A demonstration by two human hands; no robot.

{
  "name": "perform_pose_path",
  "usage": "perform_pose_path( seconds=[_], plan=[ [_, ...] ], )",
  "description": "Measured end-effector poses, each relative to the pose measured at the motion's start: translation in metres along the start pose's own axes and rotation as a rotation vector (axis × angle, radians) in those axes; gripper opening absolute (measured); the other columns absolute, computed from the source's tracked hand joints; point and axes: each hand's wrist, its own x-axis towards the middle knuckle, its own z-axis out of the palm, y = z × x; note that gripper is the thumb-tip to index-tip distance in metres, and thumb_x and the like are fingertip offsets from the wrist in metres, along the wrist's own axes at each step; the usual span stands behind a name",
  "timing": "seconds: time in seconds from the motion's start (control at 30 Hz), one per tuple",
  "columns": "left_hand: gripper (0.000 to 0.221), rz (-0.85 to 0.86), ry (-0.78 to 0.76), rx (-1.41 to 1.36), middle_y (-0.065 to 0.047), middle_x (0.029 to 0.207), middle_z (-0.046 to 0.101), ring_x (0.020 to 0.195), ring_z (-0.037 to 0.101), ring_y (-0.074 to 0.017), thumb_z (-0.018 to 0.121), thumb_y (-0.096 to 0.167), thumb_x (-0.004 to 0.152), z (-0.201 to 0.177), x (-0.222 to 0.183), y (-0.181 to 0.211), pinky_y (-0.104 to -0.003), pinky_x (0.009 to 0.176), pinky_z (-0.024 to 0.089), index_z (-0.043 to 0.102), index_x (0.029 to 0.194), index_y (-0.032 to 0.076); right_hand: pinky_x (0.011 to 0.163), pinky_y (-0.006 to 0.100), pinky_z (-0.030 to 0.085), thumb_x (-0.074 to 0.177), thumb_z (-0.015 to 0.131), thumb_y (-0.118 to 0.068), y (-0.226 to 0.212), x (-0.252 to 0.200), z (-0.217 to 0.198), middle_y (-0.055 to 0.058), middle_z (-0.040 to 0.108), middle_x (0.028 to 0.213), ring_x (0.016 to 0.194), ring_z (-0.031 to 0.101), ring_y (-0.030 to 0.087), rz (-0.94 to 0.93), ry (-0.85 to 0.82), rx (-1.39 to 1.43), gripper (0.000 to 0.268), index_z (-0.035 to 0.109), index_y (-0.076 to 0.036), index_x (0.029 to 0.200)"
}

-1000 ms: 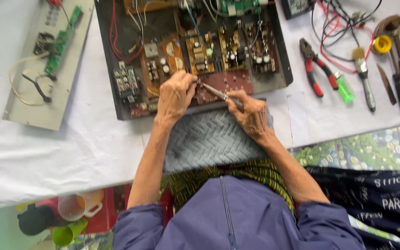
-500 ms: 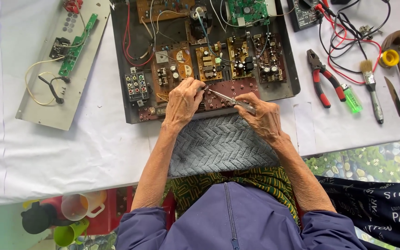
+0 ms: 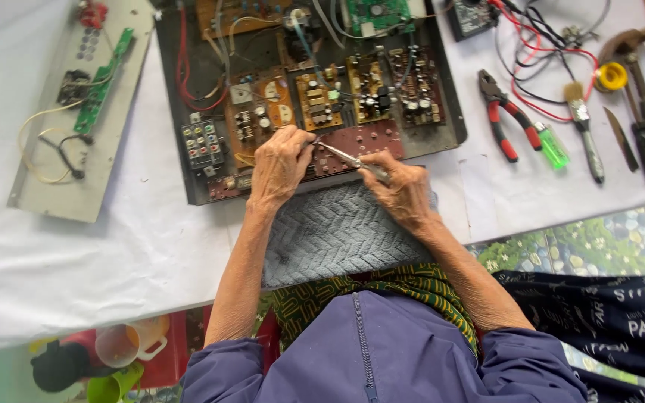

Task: Diagnosing and inspecting components on an open electronic device's circuit board using a small screwdriver as a probe.

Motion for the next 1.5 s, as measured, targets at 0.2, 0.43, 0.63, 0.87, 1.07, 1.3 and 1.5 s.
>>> perform_pose_path(
  seconds=[0.2, 0.43, 0.63, 0.87, 1.07, 1.3, 1.5],
  plan=[
    [0.015, 0.006, -0.033, -0.019, -0.006, 0.083, 0.058, 0.087, 0.068, -0.0279, 0.072, 0.011, 0.094, -0.002, -0.001, 0.0, -0.038, 0.075, 0.057, 0.069, 0.108, 0.014, 0.064, 0.037, 0.058, 0.092, 0.077, -0.021, 0.01, -0.009, 0.012, 0.007, 0.076, 0.077, 0.073, 0.075, 0.03, 0.02, 0.109, 0.019, 0.018, 0.076, -0.032, 0.107],
    [0.015, -0.035, -0.035, -0.046, -0.003, 0.078, 0.055, 0.081, 0.065, -0.0246, 0.072, 0.006, 0.094, -0.005, -0.001, 0.003, -0.036, 0.071, 0.055, 0.07, 0.107, 0.011, 0.063, 0.037, 0.058, 0.092, 0.077, -0.023, 0.013, -0.008, 0.013, 0.009, 0.076, 0.076, 0.073, 0.075, 0.032, 0.038, 0.1, 0.099, 0.017, 0.076, -0.031, 0.107],
    [0.014, -0.047, -0.027, -0.055, -0.004, 0.075, 0.053, 0.077, 0.064, -0.0252, 0.073, 0.006, 0.094, -0.006, -0.001, 0.005, -0.036, 0.069, 0.055, 0.071, 0.107, 0.009, 0.061, 0.036, 0.058, 0.093, 0.077, -0.024, 0.02, -0.01, 0.018, 0.01, 0.075, 0.075, 0.07, 0.075, 0.032, 0.039, 0.108, 0.091, 0.016, 0.074, -0.03, 0.108],
    [0.012, -0.06, -0.021, -0.068, -0.003, 0.073, 0.051, 0.075, 0.063, -0.0233, 0.073, 0.007, 0.096, -0.013, 0.002, 0.014, -0.034, 0.07, 0.054, 0.072, 0.107, 0.01, 0.059, 0.035, 0.057, 0.094, 0.076, -0.026, 0.014, -0.01, 0.017, 0.013, 0.074, 0.073, 0.067, 0.074, 0.033, 0.039, 0.111, 0.098, 0.017, 0.072, -0.029, 0.11],
    [0.012, -0.037, -0.009, -0.046, -0.004, 0.075, 0.052, 0.076, 0.064, -0.0246, 0.072, 0.006, 0.096, -0.013, 0.002, 0.014, -0.035, 0.07, 0.054, 0.071, 0.107, 0.01, 0.057, 0.034, 0.057, 0.094, 0.076, -0.029, 0.015, -0.008, 0.017, 0.011, 0.073, 0.069, 0.061, 0.072, 0.031, 0.04, 0.102, 0.089, 0.017, 0.071, -0.029, 0.11],
    [0.011, -0.019, -0.006, -0.018, -0.003, 0.076, 0.053, 0.078, 0.065, -0.0242, 0.072, 0.007, 0.097, -0.013, 0.001, 0.014, -0.035, 0.07, 0.055, 0.071, 0.107, 0.011, 0.056, 0.034, 0.056, 0.094, 0.076, -0.028, 0.006, -0.005, 0.011, 0.013, 0.073, 0.069, 0.061, 0.072, 0.032, 0.04, 0.091, 0.085, 0.016, 0.071, -0.028, 0.109],
    [0.01, -0.004, 0.006, 0.03, -0.003, 0.076, 0.051, 0.078, 0.064, -0.0241, 0.073, 0.009, 0.097, -0.013, 0.001, 0.015, -0.035, 0.069, 0.055, 0.071, 0.106, 0.012, 0.057, 0.033, 0.056, 0.095, 0.075, -0.027, 0.001, -0.004, 0.007, 0.012, 0.072, 0.069, 0.061, 0.072, 0.031, 0.039, 0.087, 0.088, 0.017, 0.07, -0.028, 0.111]
  ],
)
